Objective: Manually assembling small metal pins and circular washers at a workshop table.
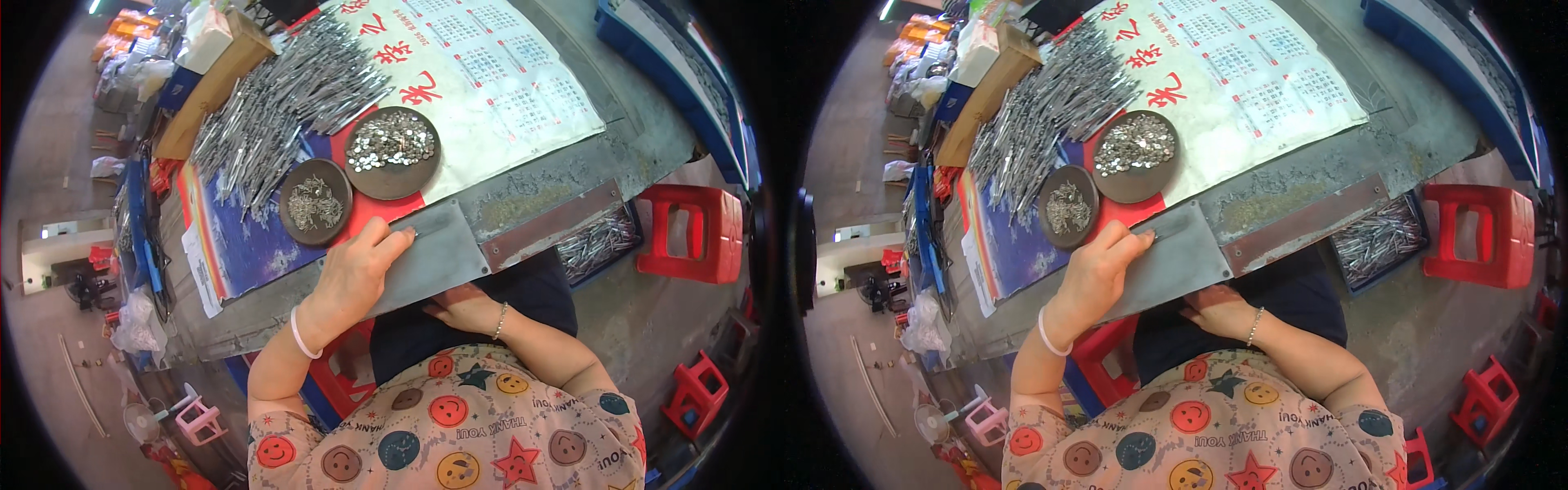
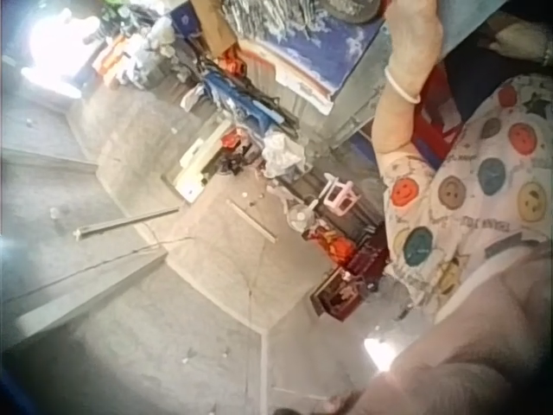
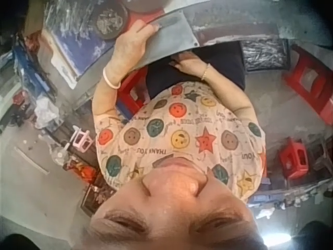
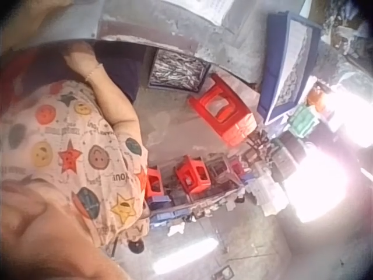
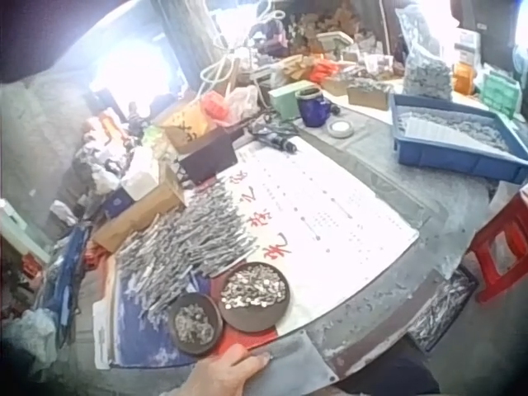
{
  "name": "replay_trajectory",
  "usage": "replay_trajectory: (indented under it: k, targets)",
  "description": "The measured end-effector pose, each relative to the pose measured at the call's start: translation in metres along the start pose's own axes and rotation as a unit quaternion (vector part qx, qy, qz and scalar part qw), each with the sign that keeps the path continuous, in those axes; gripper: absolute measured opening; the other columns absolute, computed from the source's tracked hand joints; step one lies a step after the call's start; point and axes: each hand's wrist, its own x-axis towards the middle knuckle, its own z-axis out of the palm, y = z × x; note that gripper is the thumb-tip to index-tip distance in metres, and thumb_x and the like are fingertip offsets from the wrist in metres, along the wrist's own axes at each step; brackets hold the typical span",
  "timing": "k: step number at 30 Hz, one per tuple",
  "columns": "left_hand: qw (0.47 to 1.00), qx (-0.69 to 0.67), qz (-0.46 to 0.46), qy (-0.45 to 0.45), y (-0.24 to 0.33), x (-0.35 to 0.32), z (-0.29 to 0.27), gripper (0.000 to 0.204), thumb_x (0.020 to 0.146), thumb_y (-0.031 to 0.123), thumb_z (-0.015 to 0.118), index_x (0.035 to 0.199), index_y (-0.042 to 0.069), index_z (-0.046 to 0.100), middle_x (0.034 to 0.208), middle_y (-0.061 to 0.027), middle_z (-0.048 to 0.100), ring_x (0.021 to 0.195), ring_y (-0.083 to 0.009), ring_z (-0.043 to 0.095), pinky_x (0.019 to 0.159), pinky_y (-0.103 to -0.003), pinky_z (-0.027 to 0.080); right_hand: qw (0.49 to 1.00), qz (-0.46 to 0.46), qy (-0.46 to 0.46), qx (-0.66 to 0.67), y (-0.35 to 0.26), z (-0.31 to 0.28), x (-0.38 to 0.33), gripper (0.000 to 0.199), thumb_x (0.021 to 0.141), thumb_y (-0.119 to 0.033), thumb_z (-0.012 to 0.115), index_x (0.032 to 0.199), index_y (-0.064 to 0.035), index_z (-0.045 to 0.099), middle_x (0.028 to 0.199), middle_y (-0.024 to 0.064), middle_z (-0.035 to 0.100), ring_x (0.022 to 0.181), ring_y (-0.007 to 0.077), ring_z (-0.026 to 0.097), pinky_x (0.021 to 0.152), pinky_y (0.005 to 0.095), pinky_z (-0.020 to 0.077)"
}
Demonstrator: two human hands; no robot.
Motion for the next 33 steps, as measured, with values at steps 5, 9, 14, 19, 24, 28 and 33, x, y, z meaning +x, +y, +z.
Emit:
replay_trajectory:
  k: [5, 9, 14, 19, 24, 28, 33]
  targets:
    - [0.991, -0.046, -0.021, 0.12, 0.01, -0.026, 0.019, 0.033, 0.082, -0.006, 0.055, 0.113, 0.002, 0.059, 0.088, -0.0137, 0.054, 0.069, -0.0288, 0.06, 0.058, -0.035, 0.048, 0.978, 0.025, -0.175, 0.113, -0.046, -0.044, -0.004, 0.026, 0.088, -0.025, 0.06, 0.096, -0.0009, 0.058, 0.091, 0.0185, 0.063, 0.086, 0.0379, 0.061, 0.074, 0.045, 0.0486]
    - [0.929, -0.318, -0.152, 0.117, 0.042, -0.063, 0.016, 0.031, 0.093, 0.001, 0.053, 0.124, 0.001, 0.055, 0.09, -0.0067, 0.061, 0.062, -0.0075, 0.052, 0.054, -0.021, 0.043, 0.963, -0.032, -0.005, 0.266, -0.093, -0.078, -0.009, 0.016, 0.088, -0.015, 0.061, 0.089, 0.0003, 0.057, 0.081, 0.015, 0.06, 0.072, 0.0327, 0.06, 0.065, 0.0365, 0.0479]
    - [0.815, -0.543, -0.148, 0.14, 0.071, -0.088, 0.036, 0.034, 0.097, 0.007, 0.049, 0.13, 0.001, 0.048, 0.089, -0.0034, 0.061, 0.058, -0.0022, 0.045, 0.051, -0.015, 0.038, 0.958, -0.05, 0.172, 0.225, -0.11, -0.087, -0.007, 0.011, 0.085, -0.008, 0.065, 0.088, 0.0005, 0.058, 0.077, 0.0104, 0.057, 0.063, 0.0209, 0.059, 0.056, 0.0289, 0.0464]
    - [0.768, -0.602, -0.135, 0.171, 0.084, -0.102, 0.059, 0.033, 0.097, 0.003, 0.046, 0.13, 0.001, 0.044, 0.093, -0.0027, 0.058, 0.062, -0.0016, 0.045, 0.054, -0.015, 0.037, 0.966, -0.112, 0.199, 0.123, -0.117, -0.076, -0.003, 0.015, 0.078, -0.004, 0.069, 0.086, 0.0004, 0.057, 0.073, 0.0112, 0.056, 0.058, 0.0236, 0.058, 0.051, 0.0308, 0.0455]
    - [0.714, -0.643, -0.106, 0.258, 0.1, -0.105, 0.084, 0.032, 0.098, 0.0, 0.042, 0.13, -0.001, 0.04, 0.108, -0.0073, 0.056, 0.088, -0.0063, 0.053, 0.076, -0.018, 0.044, 0.969, -0.119, 0.199, 0.083, -0.124, -0.069, -0.005, 0.013, 0.077, -0.002, 0.066, 0.084, 0.0007, 0.056, 0.07, 0.0111, 0.055, 0.057, 0.0248, 0.057, 0.05, 0.0315, 0.045]
    - [0.71, -0.619, -0.091, 0.324, 0.106, -0.105, 0.098, 0.032, 0.097, -0.002, 0.041, 0.129, -0.002, 0.038, 0.116, -0.0116, 0.055, 0.103, -0.012, 0.054, 0.088, -0.023, 0.044, 0.975, -0.082, 0.183, 0.096, -0.131, -0.066, -0.006, 0.011, 0.079, -0.003, 0.065, 0.079, 0.0003, 0.055, 0.067, 0.0108, 0.053, 0.054, 0.0251, 0.056, 0.049, 0.0314, 0.0443]
    - [0.763, -0.54, -0.041, 0.353, 0.113, -0.108, 0.106, 0.031, 0.097, 0.0, 0.043, 0.127, 0.0, 0.035, 0.117, -0.0124, 0.053, 0.1, -0.0126, 0.053, 0.085, -0.023, 0.044, 0.955, -0.136, 0.232, 0.124, -0.125, -0.055, -0.008, 0.014, 0.079, -0.005, 0.064, 0.075, -0.0009, 0.051, 0.061, 0.0088, 0.049, 0.047, 0.0216, 0.048, 0.043, 0.0294, 0.0376]
